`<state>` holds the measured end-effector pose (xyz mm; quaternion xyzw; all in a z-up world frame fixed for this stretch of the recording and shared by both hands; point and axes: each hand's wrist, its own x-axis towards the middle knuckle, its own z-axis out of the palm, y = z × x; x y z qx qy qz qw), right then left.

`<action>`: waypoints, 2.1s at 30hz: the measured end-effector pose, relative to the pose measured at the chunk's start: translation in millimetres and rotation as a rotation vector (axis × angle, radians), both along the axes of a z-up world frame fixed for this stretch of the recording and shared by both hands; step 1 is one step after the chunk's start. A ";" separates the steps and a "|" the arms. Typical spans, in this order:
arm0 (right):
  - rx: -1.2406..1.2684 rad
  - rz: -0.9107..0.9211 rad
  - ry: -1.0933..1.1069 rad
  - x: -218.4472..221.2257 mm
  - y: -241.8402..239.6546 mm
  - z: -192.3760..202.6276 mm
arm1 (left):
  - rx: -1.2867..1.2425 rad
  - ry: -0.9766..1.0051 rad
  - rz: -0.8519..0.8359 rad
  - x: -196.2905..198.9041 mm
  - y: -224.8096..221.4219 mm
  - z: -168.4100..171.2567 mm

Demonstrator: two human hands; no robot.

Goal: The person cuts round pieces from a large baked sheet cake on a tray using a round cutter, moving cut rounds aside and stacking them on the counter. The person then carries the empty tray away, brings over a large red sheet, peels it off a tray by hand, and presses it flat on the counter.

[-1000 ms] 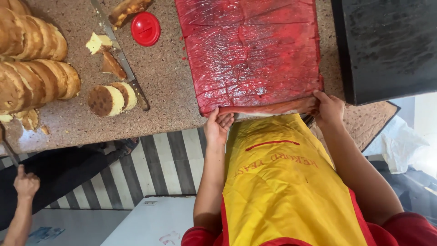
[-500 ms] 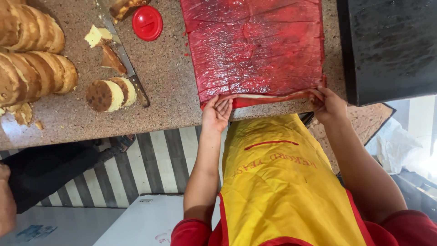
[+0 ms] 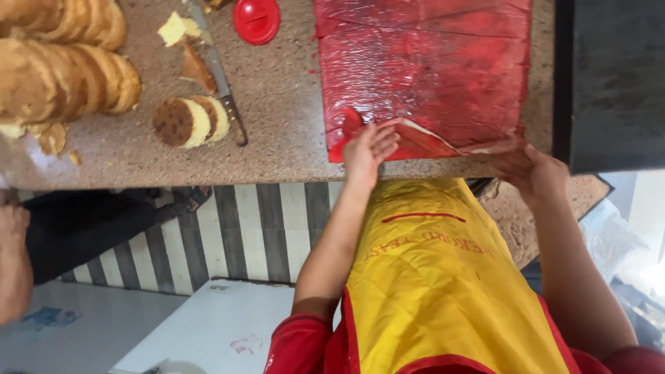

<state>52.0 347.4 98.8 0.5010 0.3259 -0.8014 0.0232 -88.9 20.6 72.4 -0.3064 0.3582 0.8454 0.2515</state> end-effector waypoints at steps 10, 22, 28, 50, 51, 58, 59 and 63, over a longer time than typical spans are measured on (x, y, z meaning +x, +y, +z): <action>1.548 0.932 0.237 -39.1 -47.5 38.7 | -0.896 0.471 0.014 30.4 -96.9 -29.8; 1.673 1.281 0.172 -63.8 -47.8 38.7 | -0.632 0.255 -0.362 -45.6 -134.6 -51.8; 1.543 1.265 0.236 -74.0 -61.5 63.7 | -0.613 0.327 -0.336 -41.0 -132.5 -50.7; 1.728 1.751 1.231 -319.7 -287.9 88.8 | -0.753 0.204 0.006 -37.3 -113.7 0.1; 1.721 1.766 1.243 -331.0 -301.9 78.6 | -0.750 0.194 0.020 -39.3 -112.9 -27.3; 1.422 2.920 0.349 -384.3 -359.4 31.6 | -0.726 0.346 -0.224 -64.6 -115.0 -49.8; 1.362 2.988 0.319 -386.2 -361.7 30.6 | -0.701 0.349 -0.195 -62.9 -114.1 -49.1; 1.298 3.105 0.304 -387.9 -371.1 43.3 | -0.535 0.267 -0.161 -63.7 -110.9 -57.6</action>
